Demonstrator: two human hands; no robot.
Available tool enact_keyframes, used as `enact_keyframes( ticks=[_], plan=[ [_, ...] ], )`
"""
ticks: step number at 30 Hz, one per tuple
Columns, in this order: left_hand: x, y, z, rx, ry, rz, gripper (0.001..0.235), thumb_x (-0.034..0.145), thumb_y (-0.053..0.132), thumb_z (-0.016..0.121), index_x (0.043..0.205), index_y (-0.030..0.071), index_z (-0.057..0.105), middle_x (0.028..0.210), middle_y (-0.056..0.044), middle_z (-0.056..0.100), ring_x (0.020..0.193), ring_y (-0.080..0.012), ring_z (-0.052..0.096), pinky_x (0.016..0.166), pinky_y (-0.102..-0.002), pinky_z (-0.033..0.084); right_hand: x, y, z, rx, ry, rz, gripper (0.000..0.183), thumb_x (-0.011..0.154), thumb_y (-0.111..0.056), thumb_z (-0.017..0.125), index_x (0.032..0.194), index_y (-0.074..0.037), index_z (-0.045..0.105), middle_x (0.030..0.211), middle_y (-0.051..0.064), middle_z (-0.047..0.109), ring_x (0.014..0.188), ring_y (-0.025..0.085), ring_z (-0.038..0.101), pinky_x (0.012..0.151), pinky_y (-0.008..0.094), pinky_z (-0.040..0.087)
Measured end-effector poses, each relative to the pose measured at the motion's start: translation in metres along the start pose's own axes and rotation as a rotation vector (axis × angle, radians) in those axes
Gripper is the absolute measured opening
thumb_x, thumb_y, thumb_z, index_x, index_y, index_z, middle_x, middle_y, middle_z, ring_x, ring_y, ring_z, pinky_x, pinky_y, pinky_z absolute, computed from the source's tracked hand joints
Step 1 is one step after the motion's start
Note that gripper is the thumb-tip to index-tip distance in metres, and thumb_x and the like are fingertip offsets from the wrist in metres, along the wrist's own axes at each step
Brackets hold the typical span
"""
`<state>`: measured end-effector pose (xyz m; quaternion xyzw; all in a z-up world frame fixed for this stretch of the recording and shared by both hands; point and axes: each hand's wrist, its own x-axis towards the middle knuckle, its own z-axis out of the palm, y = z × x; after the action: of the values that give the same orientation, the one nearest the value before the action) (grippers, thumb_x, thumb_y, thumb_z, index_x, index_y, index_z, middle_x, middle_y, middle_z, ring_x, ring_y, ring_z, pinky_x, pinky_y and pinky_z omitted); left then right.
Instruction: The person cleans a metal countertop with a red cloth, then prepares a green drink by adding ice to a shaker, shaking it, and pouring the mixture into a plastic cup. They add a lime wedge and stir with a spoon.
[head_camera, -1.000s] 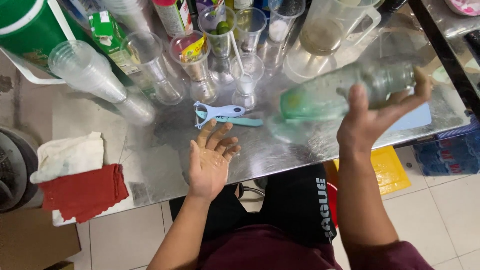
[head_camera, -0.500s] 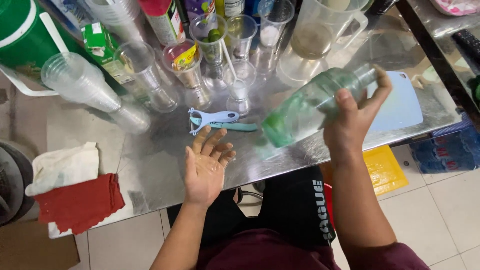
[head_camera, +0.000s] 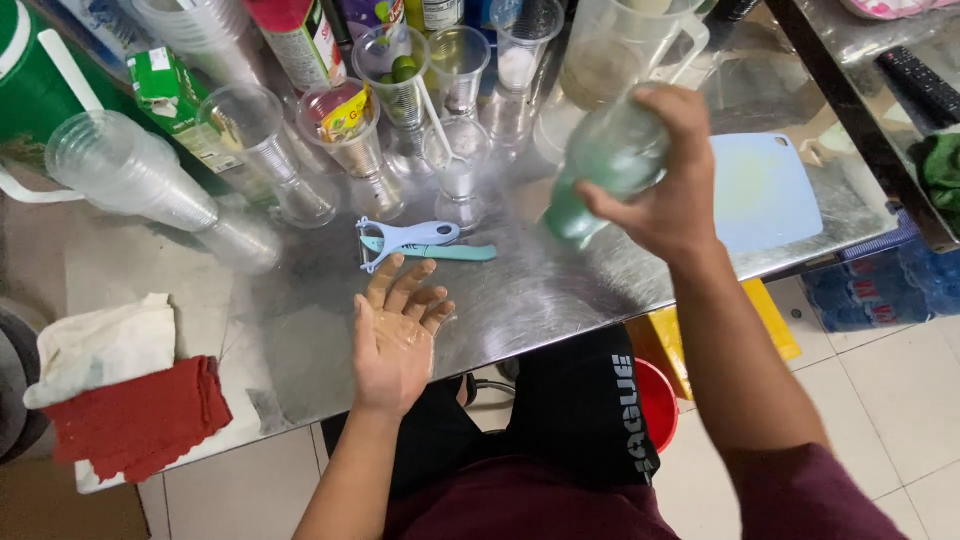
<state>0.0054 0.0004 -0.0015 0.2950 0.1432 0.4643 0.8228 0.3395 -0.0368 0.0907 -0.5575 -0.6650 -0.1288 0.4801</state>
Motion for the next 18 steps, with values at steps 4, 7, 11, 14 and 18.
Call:
enact_keyframes(
  ticks=[4, 7, 11, 14, 18],
  plan=[
    [-0.002, 0.001, -0.001, 0.006, 0.017, 0.001, 0.051, 0.107, 0.051, 0.043, 0.143, 0.016, 0.054, 0.138, -0.014, 0.060, 0.111, -0.0265, 0.062, 0.099, -0.046, 0.052, 0.012, 0.011, -0.016, 0.193, -0.276, -0.043, 0.087, 0.078, -0.025, 0.092, 0.146, -0.008, 0.038, 0.137, 0.023, 0.049, 0.125, 0.036, 0.052, 0.112, 0.048, 0.046],
    [-0.003, 0.001, 0.002, 0.014, 0.040, -0.010, 0.051, 0.106, 0.052, 0.045, 0.142, 0.017, 0.054, 0.137, -0.013, 0.061, 0.110, -0.0264, 0.062, 0.098, -0.046, 0.052, 0.011, 0.021, -0.004, 0.105, -0.206, -0.077, 0.083, 0.083, -0.022, 0.091, 0.146, -0.007, 0.038, 0.136, 0.025, 0.049, 0.124, 0.038, 0.052, 0.110, 0.050, 0.047],
    [0.000, 0.002, 0.003, 0.020, 0.055, -0.024, 0.051, 0.105, 0.051, 0.047, 0.142, 0.016, 0.054, 0.136, -0.014, 0.061, 0.109, -0.0266, 0.062, 0.097, -0.045, 0.052, 0.019, 0.021, -0.008, 0.293, -0.325, -0.169, 0.086, 0.082, -0.026, 0.089, 0.148, -0.010, 0.037, 0.137, 0.020, 0.050, 0.124, 0.034, 0.053, 0.112, 0.046, 0.047],
    [-0.002, 0.002, 0.003, 0.030, 0.060, -0.027, 0.050, 0.105, 0.050, 0.046, 0.141, 0.016, 0.054, 0.135, -0.014, 0.062, 0.109, -0.0260, 0.062, 0.097, -0.045, 0.052, 0.020, 0.033, -0.007, 0.158, -0.226, -0.073, 0.083, 0.084, -0.025, 0.091, 0.148, -0.009, 0.040, 0.135, 0.023, 0.049, 0.122, 0.036, 0.052, 0.111, 0.048, 0.047],
    [0.001, 0.000, 0.002, 0.025, 0.072, -0.021, 0.051, 0.104, 0.050, 0.048, 0.142, 0.015, 0.054, 0.133, -0.014, 0.062, 0.108, -0.0269, 0.062, 0.096, -0.045, 0.052, 0.023, 0.019, -0.002, 0.154, -0.126, -0.091, 0.075, 0.088, -0.022, 0.088, 0.145, -0.009, 0.042, 0.136, 0.020, 0.051, 0.126, 0.036, 0.051, 0.111, 0.046, 0.041]
  ],
)
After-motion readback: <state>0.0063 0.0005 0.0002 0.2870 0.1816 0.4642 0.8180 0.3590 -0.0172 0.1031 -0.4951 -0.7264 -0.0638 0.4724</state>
